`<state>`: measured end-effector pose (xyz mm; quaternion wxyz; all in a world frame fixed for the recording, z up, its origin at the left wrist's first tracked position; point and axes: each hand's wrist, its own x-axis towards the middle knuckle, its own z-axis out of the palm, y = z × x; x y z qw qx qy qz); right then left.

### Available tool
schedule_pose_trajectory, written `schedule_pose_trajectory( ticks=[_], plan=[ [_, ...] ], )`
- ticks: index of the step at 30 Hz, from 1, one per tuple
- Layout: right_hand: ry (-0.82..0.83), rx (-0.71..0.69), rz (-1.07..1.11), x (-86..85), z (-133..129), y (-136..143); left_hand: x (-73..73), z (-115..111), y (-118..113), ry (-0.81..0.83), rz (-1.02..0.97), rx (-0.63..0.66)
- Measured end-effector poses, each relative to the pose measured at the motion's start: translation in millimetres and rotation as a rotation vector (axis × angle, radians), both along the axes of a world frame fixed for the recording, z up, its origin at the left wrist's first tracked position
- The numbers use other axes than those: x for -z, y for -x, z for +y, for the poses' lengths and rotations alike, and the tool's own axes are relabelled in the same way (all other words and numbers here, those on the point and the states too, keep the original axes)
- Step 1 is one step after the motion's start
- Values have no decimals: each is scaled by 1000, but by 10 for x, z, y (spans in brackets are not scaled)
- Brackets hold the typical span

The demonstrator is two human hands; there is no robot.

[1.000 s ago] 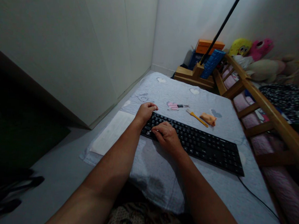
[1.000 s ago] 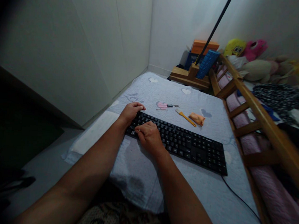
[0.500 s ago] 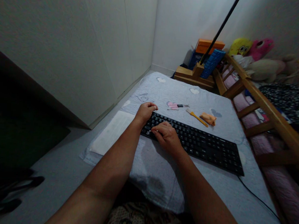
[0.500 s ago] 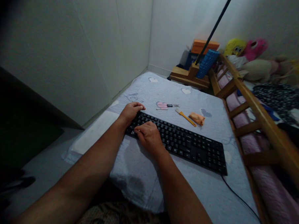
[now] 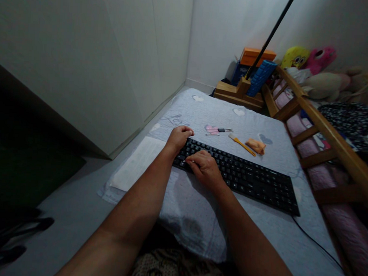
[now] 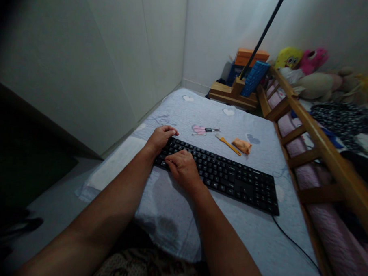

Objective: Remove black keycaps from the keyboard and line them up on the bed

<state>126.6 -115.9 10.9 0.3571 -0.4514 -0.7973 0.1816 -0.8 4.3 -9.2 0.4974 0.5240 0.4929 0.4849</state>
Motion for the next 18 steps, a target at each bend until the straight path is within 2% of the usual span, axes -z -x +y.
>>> schedule_pose_trajectory(
  ticks=[18],
  plan=[
    [21, -7, -19, -14, -1, -1, -3, -6, -1, 0, -2, 2]
  ],
)
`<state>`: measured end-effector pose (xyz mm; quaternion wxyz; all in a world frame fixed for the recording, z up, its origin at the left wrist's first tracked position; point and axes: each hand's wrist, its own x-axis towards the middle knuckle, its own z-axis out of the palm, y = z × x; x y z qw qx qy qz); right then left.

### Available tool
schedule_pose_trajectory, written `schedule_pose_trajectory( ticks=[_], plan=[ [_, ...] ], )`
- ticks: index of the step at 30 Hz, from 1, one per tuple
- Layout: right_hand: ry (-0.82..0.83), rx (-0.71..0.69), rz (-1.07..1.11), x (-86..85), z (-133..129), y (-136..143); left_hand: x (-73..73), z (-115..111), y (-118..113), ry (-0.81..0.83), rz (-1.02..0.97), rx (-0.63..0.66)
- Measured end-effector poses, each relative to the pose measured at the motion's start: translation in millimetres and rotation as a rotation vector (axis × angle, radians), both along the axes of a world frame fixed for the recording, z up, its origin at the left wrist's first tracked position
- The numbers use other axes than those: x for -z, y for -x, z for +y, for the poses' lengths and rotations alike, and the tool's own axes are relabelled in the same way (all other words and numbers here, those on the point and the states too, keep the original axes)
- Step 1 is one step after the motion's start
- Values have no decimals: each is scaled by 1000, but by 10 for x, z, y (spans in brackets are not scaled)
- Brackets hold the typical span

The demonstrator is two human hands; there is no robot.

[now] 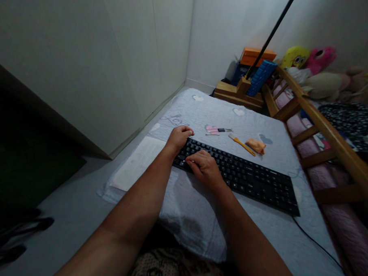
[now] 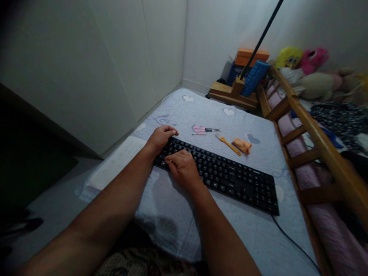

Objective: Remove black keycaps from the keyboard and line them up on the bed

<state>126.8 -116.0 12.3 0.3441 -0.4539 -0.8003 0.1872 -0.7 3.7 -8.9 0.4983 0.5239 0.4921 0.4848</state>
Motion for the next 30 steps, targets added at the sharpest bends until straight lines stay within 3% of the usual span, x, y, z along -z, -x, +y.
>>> schedule_pose_trajectory(
  ticks=[30],
  plan=[
    [-23, 13, 1, 41, 3, 7, -5, -3, 2, 4, -8, 4]
  ],
)
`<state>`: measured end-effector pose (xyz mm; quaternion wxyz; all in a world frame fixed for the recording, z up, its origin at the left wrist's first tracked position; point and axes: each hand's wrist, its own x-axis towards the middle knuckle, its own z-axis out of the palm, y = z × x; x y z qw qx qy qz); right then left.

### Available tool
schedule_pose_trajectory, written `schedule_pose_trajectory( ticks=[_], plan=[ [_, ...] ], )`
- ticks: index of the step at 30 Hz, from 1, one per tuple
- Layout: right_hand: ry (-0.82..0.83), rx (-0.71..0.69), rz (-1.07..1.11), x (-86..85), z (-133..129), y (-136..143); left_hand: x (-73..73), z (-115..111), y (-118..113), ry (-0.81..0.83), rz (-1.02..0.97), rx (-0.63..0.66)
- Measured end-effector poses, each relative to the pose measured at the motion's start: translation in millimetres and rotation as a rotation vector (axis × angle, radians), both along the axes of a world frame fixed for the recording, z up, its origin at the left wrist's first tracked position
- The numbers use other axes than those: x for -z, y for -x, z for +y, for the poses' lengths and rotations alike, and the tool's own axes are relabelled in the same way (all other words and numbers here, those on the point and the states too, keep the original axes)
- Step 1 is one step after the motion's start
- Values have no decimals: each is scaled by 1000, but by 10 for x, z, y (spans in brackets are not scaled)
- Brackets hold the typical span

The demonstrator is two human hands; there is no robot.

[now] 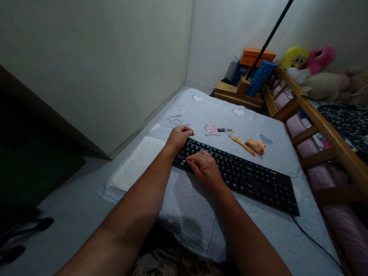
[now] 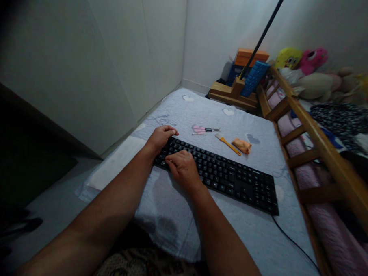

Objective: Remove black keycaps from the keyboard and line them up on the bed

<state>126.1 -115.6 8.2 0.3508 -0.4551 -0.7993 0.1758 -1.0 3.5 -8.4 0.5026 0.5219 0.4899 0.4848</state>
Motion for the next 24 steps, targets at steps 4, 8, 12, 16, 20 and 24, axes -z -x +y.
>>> schedule_pose_trajectory(
  ticks=[4, 8, 12, 16, 20, 24],
  plan=[
    [-10, -7, 4, 2, -1, -4, 3, 5, -4, 0, -5, 0],
    [-12, -11, 5, -9, -8, -2, 15, 13, 0, 2, -17, -3],
    [-19, -32, 27, -21, -16, 7, 0, 3, 0, 10, -16, -8],
    [-9, -13, 28, -23, -21, 2, -37, -15, -3, 11, -17, -12],
    [-4, 19, 15, -4, -16, -8, -45, -16, -4, 17, -6, -16],
    [3, 33, 13, 15, -8, -8, -39, -10, -2, 10, -17, -12]
  ],
)
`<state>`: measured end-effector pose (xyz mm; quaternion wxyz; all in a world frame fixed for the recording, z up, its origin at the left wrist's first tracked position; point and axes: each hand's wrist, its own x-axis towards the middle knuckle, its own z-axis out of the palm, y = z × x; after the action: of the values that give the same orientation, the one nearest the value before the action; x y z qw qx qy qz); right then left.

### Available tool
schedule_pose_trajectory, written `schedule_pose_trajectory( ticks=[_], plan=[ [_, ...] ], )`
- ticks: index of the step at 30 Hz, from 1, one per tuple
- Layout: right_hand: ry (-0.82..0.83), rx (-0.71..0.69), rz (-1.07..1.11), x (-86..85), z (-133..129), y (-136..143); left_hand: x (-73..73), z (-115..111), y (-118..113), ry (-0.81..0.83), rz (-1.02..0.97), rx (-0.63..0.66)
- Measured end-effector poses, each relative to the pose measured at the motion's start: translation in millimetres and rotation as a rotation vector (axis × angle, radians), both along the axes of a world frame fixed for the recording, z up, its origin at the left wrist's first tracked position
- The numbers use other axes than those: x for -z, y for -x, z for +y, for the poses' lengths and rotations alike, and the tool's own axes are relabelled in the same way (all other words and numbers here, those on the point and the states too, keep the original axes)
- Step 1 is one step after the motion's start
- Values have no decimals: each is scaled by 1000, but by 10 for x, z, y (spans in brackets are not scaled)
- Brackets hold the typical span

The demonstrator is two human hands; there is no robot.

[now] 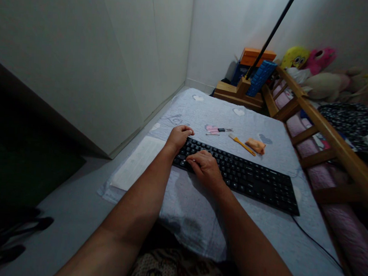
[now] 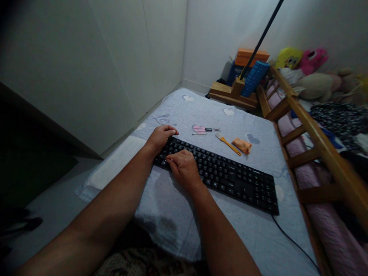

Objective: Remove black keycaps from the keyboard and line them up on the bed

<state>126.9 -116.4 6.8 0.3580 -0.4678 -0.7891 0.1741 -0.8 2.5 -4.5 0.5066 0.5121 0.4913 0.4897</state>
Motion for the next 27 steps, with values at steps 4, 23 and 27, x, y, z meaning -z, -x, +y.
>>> schedule_pose_trajectory(
  ticks=[4, 23, 27],
  plan=[
    [10, -10, 2, -8, 2, -4, -8, 4, 5, 9, -3, 4],
    [-4, -7, -12, -23, 6, -17, 16, 20, 5, 43, -65, 1],
    [5, 5, -12, -38, 1, -23, 27, 22, 0, 45, -71, -2]
  ],
)
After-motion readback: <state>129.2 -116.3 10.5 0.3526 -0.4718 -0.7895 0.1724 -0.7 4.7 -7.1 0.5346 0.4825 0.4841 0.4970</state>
